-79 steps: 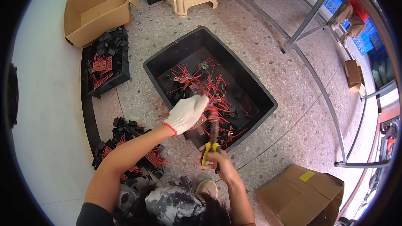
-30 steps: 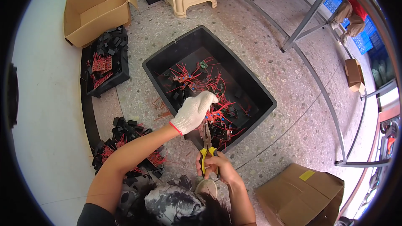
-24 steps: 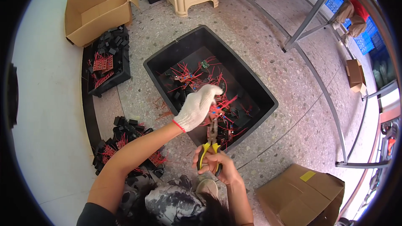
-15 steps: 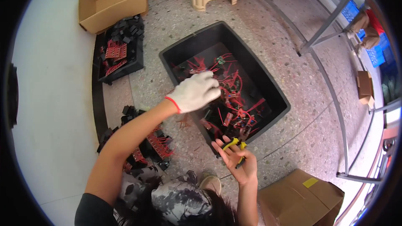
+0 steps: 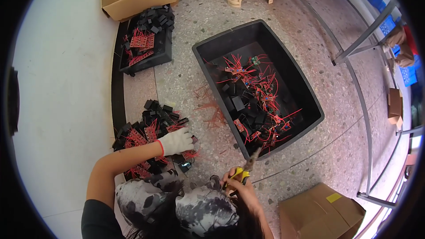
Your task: Trimming or crimping electrical wire bundles using a pair of pliers.
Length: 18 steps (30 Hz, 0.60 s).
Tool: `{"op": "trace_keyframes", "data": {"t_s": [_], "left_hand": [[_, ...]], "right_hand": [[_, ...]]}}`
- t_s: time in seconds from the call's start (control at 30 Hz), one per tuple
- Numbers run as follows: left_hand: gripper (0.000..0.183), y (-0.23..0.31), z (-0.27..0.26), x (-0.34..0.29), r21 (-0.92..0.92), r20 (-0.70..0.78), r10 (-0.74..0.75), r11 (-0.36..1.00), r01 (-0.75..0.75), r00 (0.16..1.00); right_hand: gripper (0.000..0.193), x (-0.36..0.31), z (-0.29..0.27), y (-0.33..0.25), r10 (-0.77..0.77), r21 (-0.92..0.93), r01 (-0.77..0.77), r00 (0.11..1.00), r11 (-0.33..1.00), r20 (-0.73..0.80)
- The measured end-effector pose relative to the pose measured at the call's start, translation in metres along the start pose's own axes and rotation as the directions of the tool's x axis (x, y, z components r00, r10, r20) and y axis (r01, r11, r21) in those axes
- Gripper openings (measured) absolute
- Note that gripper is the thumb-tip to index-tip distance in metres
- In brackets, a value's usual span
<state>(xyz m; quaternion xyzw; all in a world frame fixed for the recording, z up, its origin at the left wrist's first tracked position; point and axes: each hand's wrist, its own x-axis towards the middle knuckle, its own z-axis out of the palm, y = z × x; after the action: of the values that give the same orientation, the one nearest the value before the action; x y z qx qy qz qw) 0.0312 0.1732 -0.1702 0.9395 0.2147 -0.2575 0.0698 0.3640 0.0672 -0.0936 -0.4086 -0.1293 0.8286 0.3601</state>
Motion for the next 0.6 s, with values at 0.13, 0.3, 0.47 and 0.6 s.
{"op": "trace_keyframes", "data": {"t_s": [0.13,0.3,0.47,0.6], "left_hand": [[0.072,0.001,-0.063,-0.011,-0.189,-0.043,-0.312,0.935,0.299,0.949],[0.064,-0.005,-0.088,-0.030,-0.209,-0.179,-0.091,0.977,0.053,0.980],[0.068,0.014,-0.067,-0.026,-0.624,0.353,-0.762,0.241,0.744,0.543],[0.080,0.012,-0.006,-0.018,-0.633,0.478,-0.775,0.022,0.774,0.413]], "right_hand": [[0.016,0.011,0.003,0.009,0.023,-0.313,-0.026,1.000,0.949,-0.011],[0.012,0.020,0.001,0.017,-0.006,-0.417,-0.003,1.000,0.909,-0.020],[0.021,0.025,0.006,0.020,-0.019,-0.420,-0.016,0.997,0.908,-0.079],[0.021,0.035,-0.001,0.031,-0.020,-0.456,-0.020,0.996,0.890,-0.084]]}}
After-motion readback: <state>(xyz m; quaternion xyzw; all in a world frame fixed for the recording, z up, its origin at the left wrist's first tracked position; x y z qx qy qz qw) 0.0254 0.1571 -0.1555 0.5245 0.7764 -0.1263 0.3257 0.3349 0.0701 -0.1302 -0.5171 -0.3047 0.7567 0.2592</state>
